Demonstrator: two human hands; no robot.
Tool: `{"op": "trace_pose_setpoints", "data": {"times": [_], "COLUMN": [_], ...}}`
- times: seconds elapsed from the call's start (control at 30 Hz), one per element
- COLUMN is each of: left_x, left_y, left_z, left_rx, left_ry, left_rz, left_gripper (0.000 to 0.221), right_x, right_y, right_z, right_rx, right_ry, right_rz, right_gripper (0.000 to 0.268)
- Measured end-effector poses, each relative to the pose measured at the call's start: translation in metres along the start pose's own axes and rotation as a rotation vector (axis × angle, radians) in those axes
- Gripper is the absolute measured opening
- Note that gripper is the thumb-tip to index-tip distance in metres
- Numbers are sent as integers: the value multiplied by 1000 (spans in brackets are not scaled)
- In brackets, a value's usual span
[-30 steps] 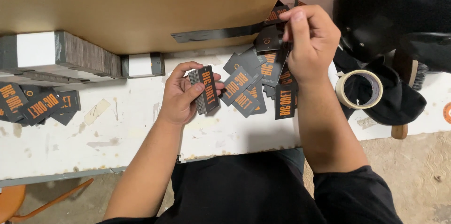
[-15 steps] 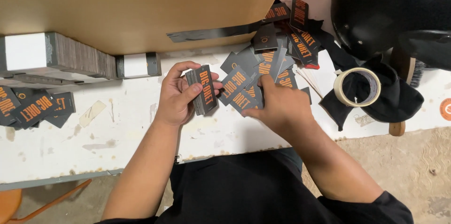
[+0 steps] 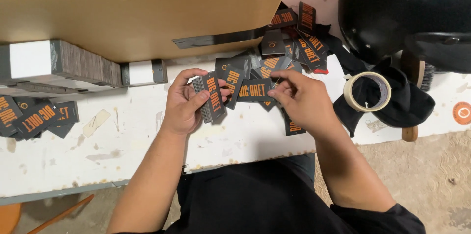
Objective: Sorting and transferring small cardboard product tags from a workbench into a large shipping box.
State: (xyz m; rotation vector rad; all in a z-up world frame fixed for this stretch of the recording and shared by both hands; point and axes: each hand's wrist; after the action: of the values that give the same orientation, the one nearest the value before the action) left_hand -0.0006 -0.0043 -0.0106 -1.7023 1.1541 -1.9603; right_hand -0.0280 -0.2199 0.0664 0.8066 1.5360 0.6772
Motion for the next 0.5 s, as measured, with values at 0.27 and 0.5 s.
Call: {"op": "trace_pose_setpoints", "data": {"times": [0.27, 0.5], "left_x": [2, 12], "left_y": [-3, -7], "left_z": [-2, -4], "left_rx": [8, 3], "left_ry": [-4, 17], "left_rz": [-1, -179], "left_gripper": [33, 43], "right_x": [-9, -14], "right_y": [-30, -32], "right_z": [3, 2], "right_rx": [-112, -38], "right_ry": [-143, -171], "right_rz": [201, 445], "right_gripper": [30, 23]}}
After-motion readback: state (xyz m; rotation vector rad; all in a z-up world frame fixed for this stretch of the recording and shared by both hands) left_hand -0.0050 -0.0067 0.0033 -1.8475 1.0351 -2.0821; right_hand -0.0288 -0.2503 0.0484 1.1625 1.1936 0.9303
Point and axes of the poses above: each hand's wrist, its own z-axis towards the middle knuckle, its own x-axis out of the palm, y = z × x, and after that the axes turned 7 degrees about -x, right-handed
